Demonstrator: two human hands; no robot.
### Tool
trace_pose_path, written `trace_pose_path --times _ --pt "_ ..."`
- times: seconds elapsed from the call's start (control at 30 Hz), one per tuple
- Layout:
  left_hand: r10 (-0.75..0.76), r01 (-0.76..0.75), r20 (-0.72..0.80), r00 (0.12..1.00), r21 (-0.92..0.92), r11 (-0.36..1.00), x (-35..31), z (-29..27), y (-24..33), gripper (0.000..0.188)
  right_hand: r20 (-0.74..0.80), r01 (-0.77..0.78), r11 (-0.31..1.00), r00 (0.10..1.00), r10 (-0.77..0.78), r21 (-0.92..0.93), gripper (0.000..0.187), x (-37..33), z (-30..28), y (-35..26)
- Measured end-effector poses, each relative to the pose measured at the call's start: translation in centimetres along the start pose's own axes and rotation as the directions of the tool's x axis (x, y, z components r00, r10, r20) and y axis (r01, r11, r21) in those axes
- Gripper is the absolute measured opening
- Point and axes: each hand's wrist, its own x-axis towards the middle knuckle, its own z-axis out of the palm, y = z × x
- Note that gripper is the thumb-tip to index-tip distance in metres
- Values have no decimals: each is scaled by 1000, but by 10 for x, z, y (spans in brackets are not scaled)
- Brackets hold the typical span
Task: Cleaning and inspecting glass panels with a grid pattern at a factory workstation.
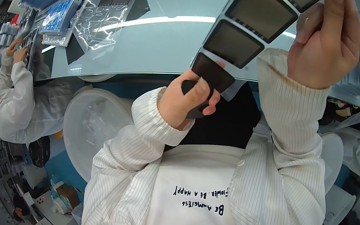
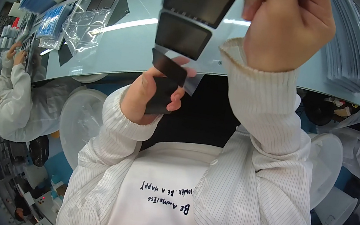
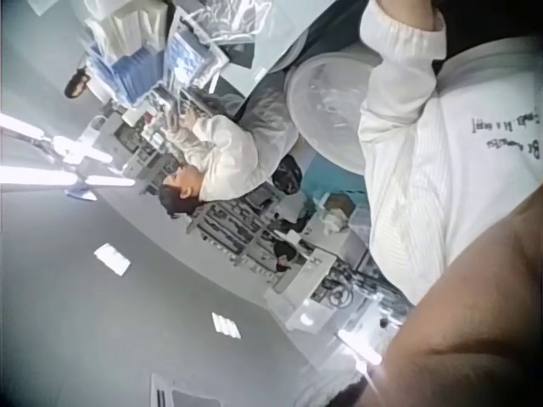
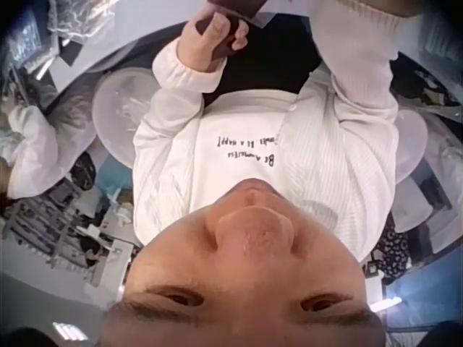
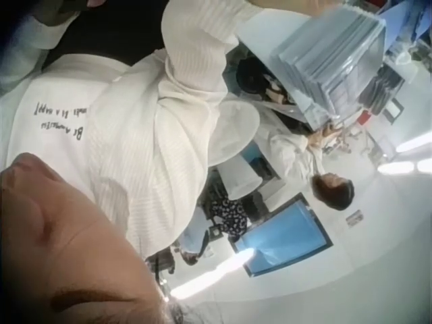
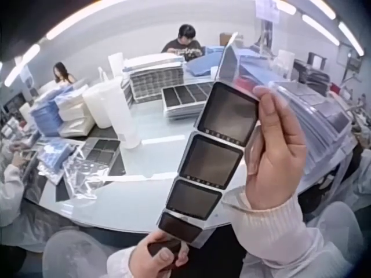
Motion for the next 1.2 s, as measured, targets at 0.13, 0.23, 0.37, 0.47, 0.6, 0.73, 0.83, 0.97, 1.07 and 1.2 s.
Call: trace_pose_path --times 0.13,0.23,0.37,0.47,0.6,0.73,0.83,0.97,1.07,1.2 --pt "-128 135 44 991 -233 963 10 1 0 79 168 214 953 969 -180 -216 19 -16 13 -18" --pt "-137 151 64 989 -351 924 15 1 1 71 339 282 945 916 -214 -166 19 -15 16 -21" --pt "-92 59 -72 993 -374 926 18 -1 1 65 437 244 956 887 -151 -165 19 -25 24 -25" --pt "34 -31 7 999 -229 973 14 -9 -9 54 449 202 967 886 -113 -156 19 -24 19 -25" --pt "157 -123 184 970 -182 976 -3 -17 -17 35 231 75 975 973 -25 -211 20 -28 28 -29" --pt "133 -48 293 947 -280 959 -15 -13 -21 22 213 26 992 977 1 -124 21 -20 21 -21" --pt "113 -11 336 935 -292 956 -19 -17 -23 22 204 59 980 979 -19 -189 20 -30 25 -22" --pt "103 -15 339 935 -254 967 -28 -23 -27 30 260 115 971 964 -58 -212 20 -32 17 -11" --pt "56 26 327 943 -240 970 -33 -21 -21 34 337 126 966 940 -44 -226 22 -14 4 -10" --pt "-73 106 139 988 -241 965 -38 -57 -57 38 619 712 392 701 -354 -582 29 12 -23 -7"
